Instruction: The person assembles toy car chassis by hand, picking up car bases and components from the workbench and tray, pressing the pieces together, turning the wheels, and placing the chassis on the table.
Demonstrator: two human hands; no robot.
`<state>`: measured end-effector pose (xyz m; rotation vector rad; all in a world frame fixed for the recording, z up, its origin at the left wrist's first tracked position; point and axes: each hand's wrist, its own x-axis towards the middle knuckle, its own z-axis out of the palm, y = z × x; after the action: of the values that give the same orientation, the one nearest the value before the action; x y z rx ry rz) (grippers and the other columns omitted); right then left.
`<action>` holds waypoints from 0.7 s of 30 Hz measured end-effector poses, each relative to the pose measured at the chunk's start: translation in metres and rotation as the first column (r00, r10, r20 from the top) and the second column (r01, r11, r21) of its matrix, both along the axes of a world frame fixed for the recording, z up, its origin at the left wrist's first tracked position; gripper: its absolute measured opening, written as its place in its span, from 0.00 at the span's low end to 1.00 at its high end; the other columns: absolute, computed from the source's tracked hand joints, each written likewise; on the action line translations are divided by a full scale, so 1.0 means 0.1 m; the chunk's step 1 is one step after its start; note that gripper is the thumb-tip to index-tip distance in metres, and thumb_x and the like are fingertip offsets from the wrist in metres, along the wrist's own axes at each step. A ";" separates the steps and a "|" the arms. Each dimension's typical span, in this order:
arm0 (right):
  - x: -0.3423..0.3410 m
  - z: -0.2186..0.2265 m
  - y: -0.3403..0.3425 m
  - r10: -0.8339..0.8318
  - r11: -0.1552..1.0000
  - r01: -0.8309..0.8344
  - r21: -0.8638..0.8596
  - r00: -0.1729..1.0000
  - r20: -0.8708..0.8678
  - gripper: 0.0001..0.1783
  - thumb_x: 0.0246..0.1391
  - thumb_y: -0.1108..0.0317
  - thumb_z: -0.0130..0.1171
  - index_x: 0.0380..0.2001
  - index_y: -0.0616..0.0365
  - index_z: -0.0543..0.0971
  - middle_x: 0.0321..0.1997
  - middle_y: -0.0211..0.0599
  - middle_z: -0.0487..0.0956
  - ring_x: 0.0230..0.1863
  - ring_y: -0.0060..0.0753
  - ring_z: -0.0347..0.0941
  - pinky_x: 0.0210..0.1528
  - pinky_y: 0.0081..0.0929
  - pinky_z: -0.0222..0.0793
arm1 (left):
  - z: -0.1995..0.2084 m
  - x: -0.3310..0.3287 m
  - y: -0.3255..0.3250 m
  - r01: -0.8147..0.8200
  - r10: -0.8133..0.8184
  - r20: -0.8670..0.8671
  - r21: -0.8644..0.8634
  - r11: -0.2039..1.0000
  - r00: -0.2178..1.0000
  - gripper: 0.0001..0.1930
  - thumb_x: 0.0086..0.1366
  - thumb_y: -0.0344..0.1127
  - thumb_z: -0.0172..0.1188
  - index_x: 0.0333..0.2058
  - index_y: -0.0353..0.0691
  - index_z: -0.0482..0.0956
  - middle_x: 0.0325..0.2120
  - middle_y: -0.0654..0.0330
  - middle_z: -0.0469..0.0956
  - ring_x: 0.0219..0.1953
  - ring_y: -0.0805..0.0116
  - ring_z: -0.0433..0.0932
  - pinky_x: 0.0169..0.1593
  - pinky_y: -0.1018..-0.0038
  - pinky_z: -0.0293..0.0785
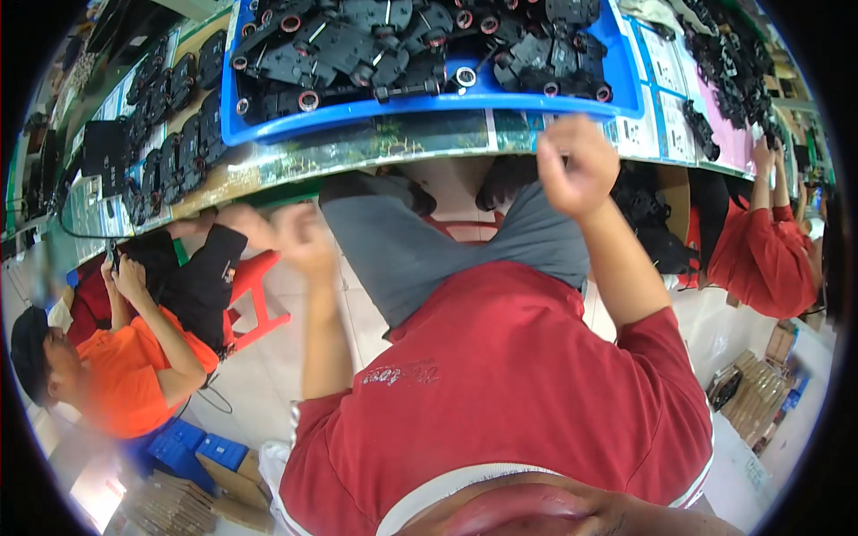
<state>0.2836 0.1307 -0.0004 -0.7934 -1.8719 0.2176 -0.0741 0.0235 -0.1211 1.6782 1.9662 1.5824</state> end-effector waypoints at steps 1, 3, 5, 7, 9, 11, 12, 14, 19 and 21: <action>0.03 0.12 0.11 0.065 0.996 -0.068 -0.059 0.996 -0.059 0.05 0.48 0.80 0.64 0.25 0.61 0.78 0.25 0.38 0.78 0.25 0.33 0.74 0.30 0.27 0.69 | -0.36 0.27 -0.21 0.025 -0.006 0.116 -0.158 0.987 0.993 0.05 0.60 0.22 0.56 0.34 0.36 0.78 0.31 0.56 0.77 0.36 0.62 0.78 0.42 0.69 0.75; 0.00 0.31 0.38 -0.025 0.971 0.010 -0.238 0.998 -0.059 0.06 0.52 0.75 0.66 0.34 0.60 0.80 0.31 0.34 0.78 0.26 0.27 0.74 0.32 0.25 0.71 | -0.82 0.69 -0.56 0.119 -0.151 -0.065 -0.353 0.928 0.986 0.06 0.58 0.24 0.57 0.35 0.36 0.80 0.32 0.52 0.79 0.36 0.53 0.80 0.42 0.66 0.76; 0.04 0.36 0.76 -0.084 0.993 0.095 -0.073 0.987 0.140 0.13 0.57 0.74 0.66 0.46 0.62 0.81 0.39 0.35 0.81 0.32 0.21 0.75 0.35 0.19 0.71 | -0.75 0.85 -0.58 0.132 -0.206 -0.197 -0.336 0.933 0.958 0.06 0.59 0.26 0.58 0.35 0.36 0.81 0.33 0.52 0.79 0.37 0.50 0.80 0.42 0.63 0.77; -0.10 0.55 0.98 0.014 0.968 0.057 -0.246 0.961 0.277 0.28 0.51 0.72 0.67 0.57 0.58 0.76 0.52 0.46 0.74 0.43 0.51 0.77 0.49 0.38 0.74 | -0.65 0.86 -0.47 0.201 -0.257 -0.106 -0.372 0.906 0.961 0.06 0.58 0.26 0.58 0.34 0.37 0.82 0.32 0.52 0.80 0.33 0.52 0.80 0.38 0.63 0.76; -0.17 0.49 1.23 -0.011 0.997 0.030 -0.065 0.961 0.278 0.21 0.51 0.72 0.66 0.50 0.61 0.80 0.48 0.47 0.77 0.44 0.53 0.77 0.47 0.40 0.75 | -0.73 0.76 -0.40 0.175 -0.236 -0.104 -0.410 0.895 0.966 0.06 0.59 0.28 0.59 0.35 0.36 0.82 0.31 0.53 0.80 0.32 0.53 0.80 0.38 0.64 0.76; -0.10 0.25 1.58 -0.073 0.997 0.079 0.003 0.912 0.403 0.12 0.51 0.72 0.66 0.39 0.62 0.83 0.42 0.49 0.80 0.44 0.55 0.78 0.46 0.40 0.75 | -0.76 0.72 -0.33 0.195 -0.280 -0.120 -0.466 0.863 0.952 0.06 0.60 0.29 0.59 0.35 0.36 0.82 0.32 0.53 0.80 0.32 0.52 0.81 0.39 0.63 0.77; -0.12 0.26 1.58 -0.069 0.997 0.072 0.008 0.916 0.395 0.12 0.51 0.72 0.66 0.39 0.62 0.83 0.42 0.49 0.80 0.44 0.55 0.78 0.46 0.40 0.75 | -0.80 0.71 -0.34 0.186 -0.272 -0.129 -0.459 0.869 0.954 0.07 0.61 0.29 0.58 0.35 0.36 0.82 0.33 0.53 0.81 0.33 0.52 0.81 0.39 0.63 0.77; -0.10 0.32 1.54 -0.148 0.989 0.144 0.041 0.983 0.112 0.07 0.50 0.71 0.65 0.31 0.64 0.84 0.35 0.50 0.82 0.42 0.55 0.78 0.46 0.40 0.75 | -0.78 0.74 -0.42 0.173 -0.264 -0.158 -0.437 0.883 0.952 0.06 0.60 0.29 0.58 0.35 0.36 0.82 0.33 0.53 0.81 0.33 0.52 0.81 0.39 0.63 0.77; 0.26 0.36 1.32 -0.256 0.906 0.166 -0.389 0.948 -0.191 0.09 0.58 0.68 0.64 0.35 0.64 0.84 0.27 0.36 0.81 0.24 0.24 0.76 0.29 0.27 0.71 | -0.79 0.76 -0.54 0.122 -0.197 -0.176 -0.363 0.924 0.964 0.06 0.60 0.28 0.58 0.35 0.35 0.82 0.32 0.51 0.81 0.34 0.51 0.81 0.40 0.63 0.77; 0.49 0.32 1.22 -0.331 0.826 0.146 -0.544 0.908 -0.258 0.10 0.59 0.67 0.63 0.38 0.64 0.84 0.26 0.32 0.81 0.25 0.22 0.76 0.29 0.24 0.71 | -0.81 0.77 -0.49 0.070 -0.149 -0.174 -0.395 0.916 0.973 0.06 0.60 0.28 0.58 0.35 0.34 0.82 0.31 0.51 0.81 0.34 0.51 0.82 0.40 0.64 0.77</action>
<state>0.3326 0.2531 0.0320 -1.2628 -1.3680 0.6732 0.0031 -0.0251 -0.2019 1.7941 2.0604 0.9338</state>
